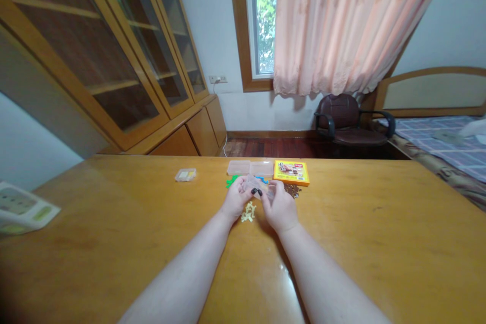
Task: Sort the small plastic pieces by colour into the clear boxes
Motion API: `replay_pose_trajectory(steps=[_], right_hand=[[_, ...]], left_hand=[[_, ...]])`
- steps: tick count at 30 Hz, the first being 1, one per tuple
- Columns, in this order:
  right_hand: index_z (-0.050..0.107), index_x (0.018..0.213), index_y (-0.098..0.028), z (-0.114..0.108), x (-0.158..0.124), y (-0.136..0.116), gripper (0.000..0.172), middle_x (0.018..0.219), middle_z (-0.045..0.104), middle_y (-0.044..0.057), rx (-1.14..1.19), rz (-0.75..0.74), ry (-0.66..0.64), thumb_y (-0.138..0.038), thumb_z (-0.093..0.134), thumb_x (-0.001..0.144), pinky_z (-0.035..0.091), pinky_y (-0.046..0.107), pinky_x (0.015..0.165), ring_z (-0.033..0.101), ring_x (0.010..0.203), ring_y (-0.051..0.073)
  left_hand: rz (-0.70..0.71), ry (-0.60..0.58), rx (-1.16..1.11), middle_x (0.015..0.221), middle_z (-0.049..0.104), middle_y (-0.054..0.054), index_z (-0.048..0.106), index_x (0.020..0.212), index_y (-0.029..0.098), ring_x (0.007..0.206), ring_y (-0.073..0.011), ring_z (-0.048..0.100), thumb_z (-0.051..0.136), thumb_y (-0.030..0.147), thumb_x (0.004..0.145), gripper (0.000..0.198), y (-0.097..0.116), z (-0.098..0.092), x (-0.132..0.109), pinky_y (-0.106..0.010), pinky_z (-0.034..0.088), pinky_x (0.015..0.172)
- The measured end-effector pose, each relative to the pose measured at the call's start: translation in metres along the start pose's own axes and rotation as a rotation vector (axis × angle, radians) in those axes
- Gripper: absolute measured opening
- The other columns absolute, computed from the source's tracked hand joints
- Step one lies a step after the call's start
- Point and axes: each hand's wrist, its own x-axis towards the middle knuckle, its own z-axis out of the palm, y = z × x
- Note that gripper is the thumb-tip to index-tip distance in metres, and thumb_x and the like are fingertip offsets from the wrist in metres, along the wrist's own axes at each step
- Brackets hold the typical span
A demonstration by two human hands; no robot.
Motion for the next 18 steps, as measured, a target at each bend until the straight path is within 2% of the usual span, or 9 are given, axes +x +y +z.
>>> replay_pose_trajectory(steps=[6, 10, 14, 18], right_hand=[[0.052, 0.098, -0.018, 0.001, 0.001, 0.005, 0.035, 0.089, 0.069, 0.012, 0.046, -0.001, 0.001, -0.048, 0.047, 0.082, 0.052, 0.034, 0.07, 0.067, 0.08, 0.024], [0.053, 0.104, -0.017, -0.001, 0.005, 0.009, 0.037, 0.082, 0.069, 0.01, 0.097, 0.108, 0.092, -0.046, 0.04, 0.086, 0.052, 0.034, 0.066, 0.066, 0.073, 0.023], [0.056, 0.102, -0.017, -0.001, 0.009, 0.012, 0.037, 0.098, 0.067, 0.011, 0.198, 0.093, 0.05, -0.048, 0.044, 0.084, 0.051, 0.036, 0.074, 0.066, 0.083, 0.023], [0.06, 0.092, -0.017, 0.003, 0.012, 0.013, 0.04, 0.089, 0.069, 0.01, 0.375, 0.192, 0.065, -0.054, 0.048, 0.082, 0.052, 0.036, 0.071, 0.066, 0.078, 0.024]], left_hand=[[-0.01, 0.014, -0.002, 0.097, 0.067, -0.01, 0.054, 0.093, 0.015, 0.091, -0.0203, 0.063, 0.081, 0.036, 0.056, 0.05, -0.001, -0.001, 0.0, -0.035, 0.046, 0.086], [-0.027, -0.019, 0.004, 0.101, 0.066, -0.011, 0.053, 0.091, 0.015, 0.097, -0.0211, 0.062, 0.083, 0.029, 0.053, 0.05, -0.005, 0.0, -0.001, -0.037, 0.043, 0.093], [-0.021, -0.024, -0.016, 0.109, 0.063, -0.011, 0.053, 0.099, 0.016, 0.105, -0.0219, 0.059, 0.082, 0.028, 0.056, 0.053, -0.009, 0.0, 0.0, -0.04, 0.04, 0.099], [-0.024, -0.038, -0.092, 0.118, 0.059, -0.012, 0.051, 0.109, 0.018, 0.112, -0.0241, 0.055, 0.079, 0.031, 0.061, 0.057, -0.012, -0.001, 0.001, -0.041, 0.038, 0.1]])
